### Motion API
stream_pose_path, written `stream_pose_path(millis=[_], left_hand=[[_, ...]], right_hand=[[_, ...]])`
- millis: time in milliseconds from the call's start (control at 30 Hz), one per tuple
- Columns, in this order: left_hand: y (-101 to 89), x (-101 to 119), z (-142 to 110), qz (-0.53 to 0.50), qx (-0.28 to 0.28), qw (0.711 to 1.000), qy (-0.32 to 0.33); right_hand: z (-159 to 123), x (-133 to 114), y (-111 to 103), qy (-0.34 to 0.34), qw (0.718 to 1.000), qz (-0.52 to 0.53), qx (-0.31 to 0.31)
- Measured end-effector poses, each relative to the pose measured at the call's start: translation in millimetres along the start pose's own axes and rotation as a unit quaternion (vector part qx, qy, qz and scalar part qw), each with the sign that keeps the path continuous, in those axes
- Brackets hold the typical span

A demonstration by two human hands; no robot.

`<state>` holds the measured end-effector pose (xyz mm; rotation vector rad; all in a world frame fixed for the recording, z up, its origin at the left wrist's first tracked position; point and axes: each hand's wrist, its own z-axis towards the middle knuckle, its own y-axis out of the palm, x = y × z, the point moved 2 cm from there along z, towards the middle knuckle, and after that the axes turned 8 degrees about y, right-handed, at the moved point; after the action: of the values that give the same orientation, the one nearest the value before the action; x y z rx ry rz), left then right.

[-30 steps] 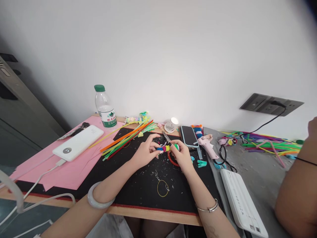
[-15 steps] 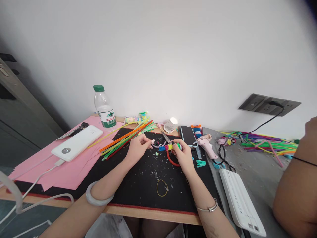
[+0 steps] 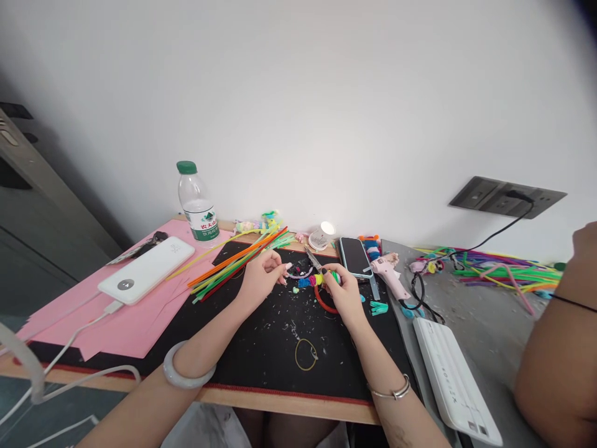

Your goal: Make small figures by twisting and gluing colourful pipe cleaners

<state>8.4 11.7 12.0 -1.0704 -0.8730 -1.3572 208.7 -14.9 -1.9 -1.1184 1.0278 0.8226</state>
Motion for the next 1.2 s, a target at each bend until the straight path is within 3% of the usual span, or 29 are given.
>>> stream_pose_path(millis=[767, 967, 1200], left_hand=[[0.9, -10, 1, 0.012, -0.03, 0.999, 0.017], [-0.3, -12, -1, 0.041, -0.037, 0.998, -0.01], [-4.5, -18, 3, 0.077, -0.006, 0.997, 0.004]], right_hand=[[-1, 1, -1, 0.005, 1.0, -0.014, -0.017], [0, 1, -1, 0.012, 1.0, -0.011, -0.019], [-1, -2, -1, 0.006, 1.0, 0.001, -0.019]])
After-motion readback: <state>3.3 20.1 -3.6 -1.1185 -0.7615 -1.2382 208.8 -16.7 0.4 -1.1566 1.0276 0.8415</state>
